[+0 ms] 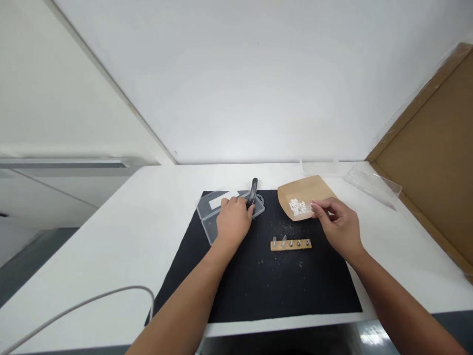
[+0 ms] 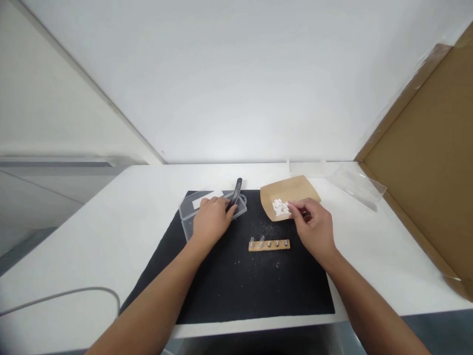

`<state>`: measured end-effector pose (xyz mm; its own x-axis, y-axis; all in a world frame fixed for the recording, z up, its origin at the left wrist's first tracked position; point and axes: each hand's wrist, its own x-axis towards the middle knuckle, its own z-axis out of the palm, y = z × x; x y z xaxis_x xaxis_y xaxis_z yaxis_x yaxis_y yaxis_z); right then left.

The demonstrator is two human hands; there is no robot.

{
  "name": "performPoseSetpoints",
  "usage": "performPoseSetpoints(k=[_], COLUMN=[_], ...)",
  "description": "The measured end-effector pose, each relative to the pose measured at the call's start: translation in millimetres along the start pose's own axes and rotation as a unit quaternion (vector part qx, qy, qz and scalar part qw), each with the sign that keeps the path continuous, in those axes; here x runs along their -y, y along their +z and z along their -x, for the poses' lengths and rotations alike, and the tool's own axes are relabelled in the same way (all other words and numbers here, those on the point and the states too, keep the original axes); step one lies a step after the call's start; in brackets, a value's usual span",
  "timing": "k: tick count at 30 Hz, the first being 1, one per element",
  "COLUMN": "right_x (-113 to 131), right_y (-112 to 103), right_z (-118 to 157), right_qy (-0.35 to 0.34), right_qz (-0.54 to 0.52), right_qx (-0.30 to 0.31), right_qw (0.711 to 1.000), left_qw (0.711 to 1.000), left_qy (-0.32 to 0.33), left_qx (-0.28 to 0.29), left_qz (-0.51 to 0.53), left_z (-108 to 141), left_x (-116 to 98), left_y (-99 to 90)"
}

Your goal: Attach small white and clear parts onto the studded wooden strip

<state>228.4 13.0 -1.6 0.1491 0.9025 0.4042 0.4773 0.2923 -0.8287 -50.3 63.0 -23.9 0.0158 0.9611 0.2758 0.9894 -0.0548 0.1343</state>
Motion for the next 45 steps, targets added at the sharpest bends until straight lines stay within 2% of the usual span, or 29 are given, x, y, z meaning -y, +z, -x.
performPoseSetpoints(k=[3, 5, 10, 14, 18, 23, 26, 28, 32, 38, 41, 45], right_x=[-3.7, -6.6, -12.4, -10.6, -5.4, -3.5, -2.7, -1.7, -1.4, -1.2, 1.7, 1.0], right_y=[0.9, 2.4, 6.7, 9.4, 12.2, 15.9, 19.4, 22.1, 27.4, 36.8, 38.4, 36.8], right_z=[-1.9, -2.7, -3.7, -2.8, 0.1, 2.0, 0.4, -1.7, -5.1, 0.0, -0.6, -5.8], right_qy=[-0.01, -0.008, 0.028, -0.004, -0.051, -0.059, -0.078, -0.111, -0.176, -0.216, -0.219, -0.197], right_qz=[0.008, 0.004, -0.021, 0.019, 0.062, 0.076, 0.088, 0.117, 0.219, 0.315, 0.321, 0.302], right_qx=[-0.004, 0.011, 0.016, 0.004, 0.001, -0.015, -0.028, -0.033, -0.031, -0.003, -0.005, -0.026], right_qw=[1.0, 1.0, 0.999, 1.0, 0.997, 0.995, 0.993, 0.986, 0.959, 0.924, 0.921, 0.933], left_qw=[0.997, 0.99, 0.949, 0.913, 0.895, 0.875, 0.865, 0.865, 0.866, 0.874, 0.874, 0.872], left_qy=[0.025, 0.068, 0.166, 0.214, 0.22, 0.236, 0.257, 0.27, 0.288, 0.283, 0.277, 0.283], left_qx=[-0.061, -0.099, -0.142, -0.139, -0.152, -0.101, -0.093, -0.108, -0.156, -0.183, -0.188, -0.187], left_qz=[0.029, 0.073, 0.228, 0.319, 0.358, 0.411, 0.421, 0.409, 0.376, 0.35, 0.352, 0.352], left_z=[-1.5, -1.5, 4.6, 12.9, 19.5, 24.6, 27.2, 28.4, 29.2, 30.7, 31.4, 31.6], left_x=[0.8, -2.5, -19.9, -32.2, -40.4, -47.7, -50.9, -52.5, -54.5, -55.3, -56.5, -56.7], left_y=[-2.0, -4.0, -4.4, -2.2, -2.8, -4.4, -5.5, -6.1, -5.7, -5.3, -7.9, -8.5])
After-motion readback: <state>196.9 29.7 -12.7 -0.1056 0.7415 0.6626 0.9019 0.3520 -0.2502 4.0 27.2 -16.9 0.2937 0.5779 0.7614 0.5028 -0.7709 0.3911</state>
